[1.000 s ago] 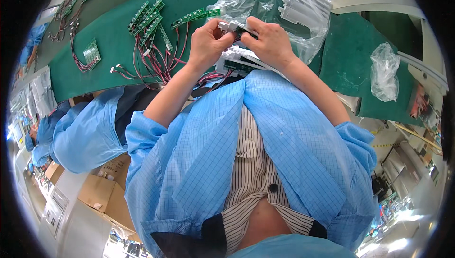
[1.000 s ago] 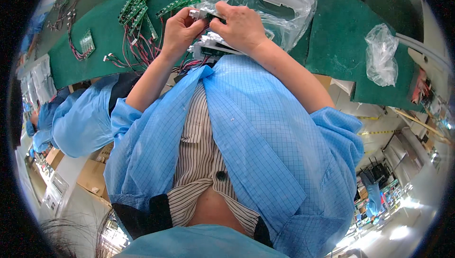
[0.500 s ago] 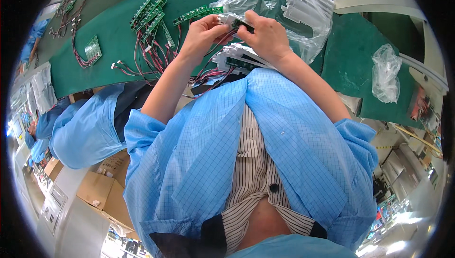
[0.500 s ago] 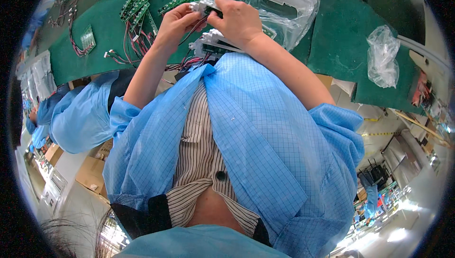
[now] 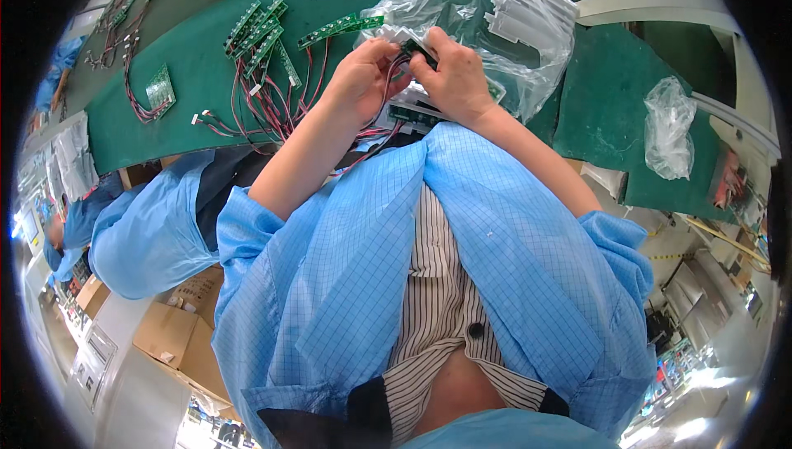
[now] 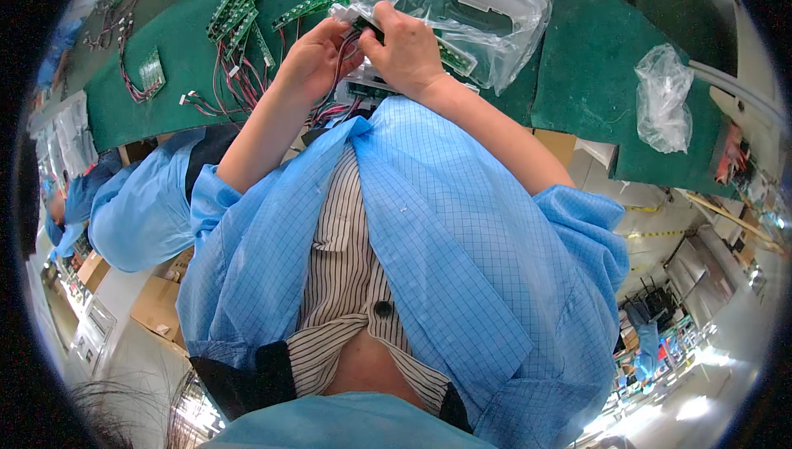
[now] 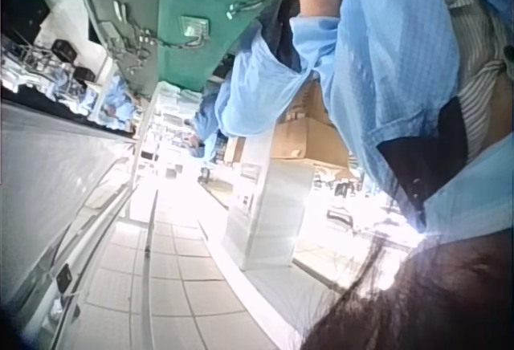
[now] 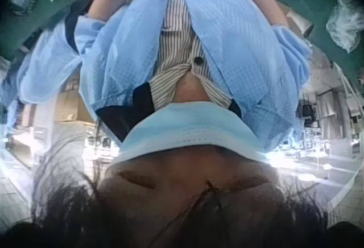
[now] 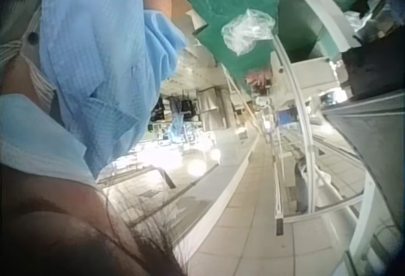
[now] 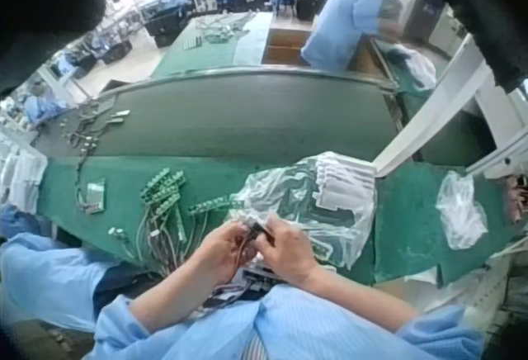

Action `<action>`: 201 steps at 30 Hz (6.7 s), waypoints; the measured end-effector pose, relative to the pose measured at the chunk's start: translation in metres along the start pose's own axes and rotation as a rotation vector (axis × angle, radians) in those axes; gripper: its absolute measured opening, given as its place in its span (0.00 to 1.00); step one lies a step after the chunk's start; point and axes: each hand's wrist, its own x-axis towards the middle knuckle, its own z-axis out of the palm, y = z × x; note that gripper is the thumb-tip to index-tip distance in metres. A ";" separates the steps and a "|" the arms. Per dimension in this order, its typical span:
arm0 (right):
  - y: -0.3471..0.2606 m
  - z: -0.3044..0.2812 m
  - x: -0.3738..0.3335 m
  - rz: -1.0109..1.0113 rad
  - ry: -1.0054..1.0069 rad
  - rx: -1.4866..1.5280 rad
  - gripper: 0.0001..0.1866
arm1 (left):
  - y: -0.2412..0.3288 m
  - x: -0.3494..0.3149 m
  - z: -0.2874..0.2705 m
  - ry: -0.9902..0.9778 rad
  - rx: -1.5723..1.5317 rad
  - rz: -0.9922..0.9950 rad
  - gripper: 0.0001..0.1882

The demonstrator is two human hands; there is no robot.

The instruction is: Packaging printed circuit boards into individual plastic protective sleeves.

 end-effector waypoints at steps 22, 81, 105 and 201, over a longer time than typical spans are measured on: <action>0.000 -0.018 0.015 0.174 -0.140 0.212 0.09 | 0.003 0.008 0.015 0.008 0.064 0.115 0.10; -0.001 -0.014 0.017 0.353 -0.316 0.407 0.13 | 0.011 0.007 0.019 0.071 0.791 0.565 0.08; -0.038 -0.084 0.003 -0.138 -0.618 -0.085 0.19 | 0.185 -0.110 -0.115 0.684 2.020 0.142 0.14; 0.043 -0.062 0.023 0.533 -0.617 0.919 0.19 | 0.033 0.017 0.041 -0.385 1.632 1.502 0.13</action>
